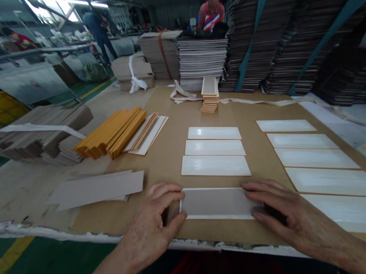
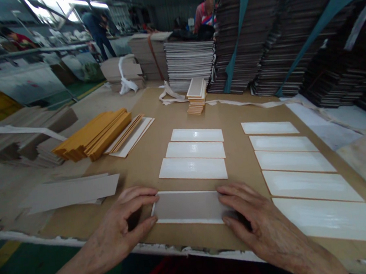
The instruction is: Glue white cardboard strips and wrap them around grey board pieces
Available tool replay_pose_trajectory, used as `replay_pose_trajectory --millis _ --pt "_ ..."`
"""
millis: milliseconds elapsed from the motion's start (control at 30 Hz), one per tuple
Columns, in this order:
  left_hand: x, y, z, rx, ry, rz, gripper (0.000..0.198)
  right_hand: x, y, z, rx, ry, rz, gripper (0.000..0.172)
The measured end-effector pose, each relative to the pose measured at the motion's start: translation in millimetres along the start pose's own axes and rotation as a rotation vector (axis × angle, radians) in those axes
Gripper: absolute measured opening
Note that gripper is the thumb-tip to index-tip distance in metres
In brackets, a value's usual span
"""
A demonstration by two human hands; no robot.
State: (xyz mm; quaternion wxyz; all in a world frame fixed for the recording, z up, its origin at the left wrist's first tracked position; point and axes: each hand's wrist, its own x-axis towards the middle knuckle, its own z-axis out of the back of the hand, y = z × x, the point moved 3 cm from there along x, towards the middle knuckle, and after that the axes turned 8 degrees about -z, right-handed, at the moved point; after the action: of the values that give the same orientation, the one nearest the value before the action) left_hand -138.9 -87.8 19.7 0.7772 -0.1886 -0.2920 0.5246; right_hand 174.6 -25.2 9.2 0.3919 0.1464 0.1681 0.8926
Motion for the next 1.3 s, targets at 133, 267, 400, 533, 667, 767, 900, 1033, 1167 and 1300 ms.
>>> replay_pose_trajectory --millis 133,267,400,533,667,767,900,1033,1167,1300 --pt "-0.9 -0.6 0.3 0.006 0.004 0.001 0.024 -2.4 2.4 -1.4 -0.025 -0.007 0.014 0.035" --pt "0.2 -0.4 0.1 0.012 0.002 -0.006 0.024 -2.5 3.2 -0.8 -0.04 -0.023 0.041 0.035" --pt "0.8 -0.2 0.0 0.024 0.007 -0.02 0.023 -2.9 2.6 -0.6 -0.067 -0.024 0.054 0.035" --pt "0.2 -6.9 1.1 0.128 0.019 -0.072 0.023 -3.7 7.9 -1.5 -0.126 -0.067 0.085 0.033" --pt "-0.5 -19.9 -0.1 0.386 0.07 -0.248 0.026 -3.2 19.8 -2.0 -0.231 -0.155 0.097 0.025" --pt "-0.6 -24.7 -1.6 0.451 0.113 -0.325 0.027 -3.7 28.4 -3.5 -0.282 -0.188 0.111 0.032" --pt "-0.8 -27.4 -3.6 0.506 0.13 -0.372 0.031 -6.7 35.4 -8.9 -0.303 -0.211 0.099 0.036" --pt "-4.3 -24.7 -5.5 0.558 0.142 -0.372 0.033 -14.4 33.9 -15.0 -0.33 -0.208 0.078 0.038" --pt "-9.9 -16.8 -5.2 0.557 0.196 -0.348 0.043 -27.1 22.9 -10.6 -0.377 -0.187 0.106 0.048" --pt "-11.2 -12.8 -4.2 0.514 0.192 -0.341 0.044 -31.2 7.8 7.7 -0.309 -0.253 0.034 0.044"
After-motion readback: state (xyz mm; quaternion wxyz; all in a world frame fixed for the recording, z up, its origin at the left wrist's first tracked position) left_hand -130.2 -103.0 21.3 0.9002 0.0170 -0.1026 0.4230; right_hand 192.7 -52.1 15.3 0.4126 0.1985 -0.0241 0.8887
